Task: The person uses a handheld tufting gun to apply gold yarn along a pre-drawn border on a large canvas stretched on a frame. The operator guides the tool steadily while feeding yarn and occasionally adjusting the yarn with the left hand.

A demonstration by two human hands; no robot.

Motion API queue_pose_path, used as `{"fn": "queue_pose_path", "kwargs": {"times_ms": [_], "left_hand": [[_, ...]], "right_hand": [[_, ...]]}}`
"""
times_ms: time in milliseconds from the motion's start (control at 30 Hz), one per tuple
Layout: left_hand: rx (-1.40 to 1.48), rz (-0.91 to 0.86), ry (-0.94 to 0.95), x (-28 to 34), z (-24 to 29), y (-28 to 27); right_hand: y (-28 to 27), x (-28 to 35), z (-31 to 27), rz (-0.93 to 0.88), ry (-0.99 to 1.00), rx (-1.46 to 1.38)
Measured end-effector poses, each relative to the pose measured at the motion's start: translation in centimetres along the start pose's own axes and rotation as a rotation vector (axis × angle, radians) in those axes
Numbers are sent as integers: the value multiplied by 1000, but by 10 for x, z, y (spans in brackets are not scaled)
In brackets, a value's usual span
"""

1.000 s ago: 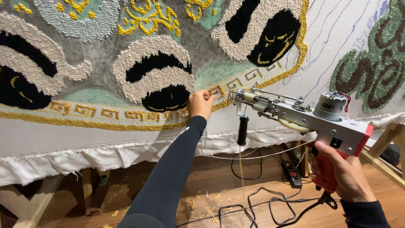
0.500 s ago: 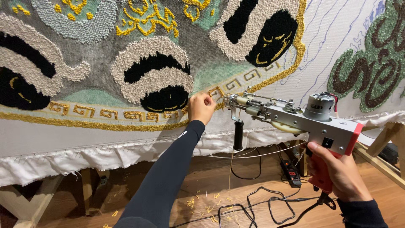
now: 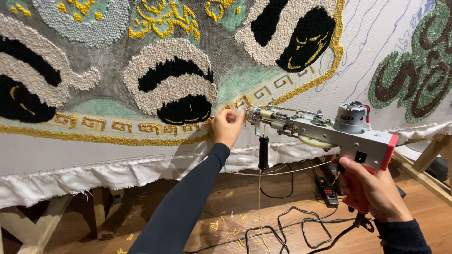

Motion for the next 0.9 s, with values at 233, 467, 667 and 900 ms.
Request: {"fn": "queue_pose_path", "kwargs": {"times_ms": [233, 467, 667, 900], "left_hand": [[-113, -130, -83, -12, -33, 24], [4, -853, -319, 43, -85, 68], [354, -751, -416, 75, -41, 80], [544, -455, -598, 100, -44, 82]], "right_hand": [[1, -2, 0, 7, -19, -27], [-2, -13, 12, -32, -18, -74], [12, -13, 6, -101, -52, -119], [14, -12, 4, -81, -66, -90]]}}
Point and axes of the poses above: each hand's wrist, its own x-axis away from the middle knuckle, its own y-axis out of the palm, z = x × y, the point moved 8 cm from there along -x, towards the middle knuckle, and after that the axes turned 11 degrees about x, right-handed, at the moved point
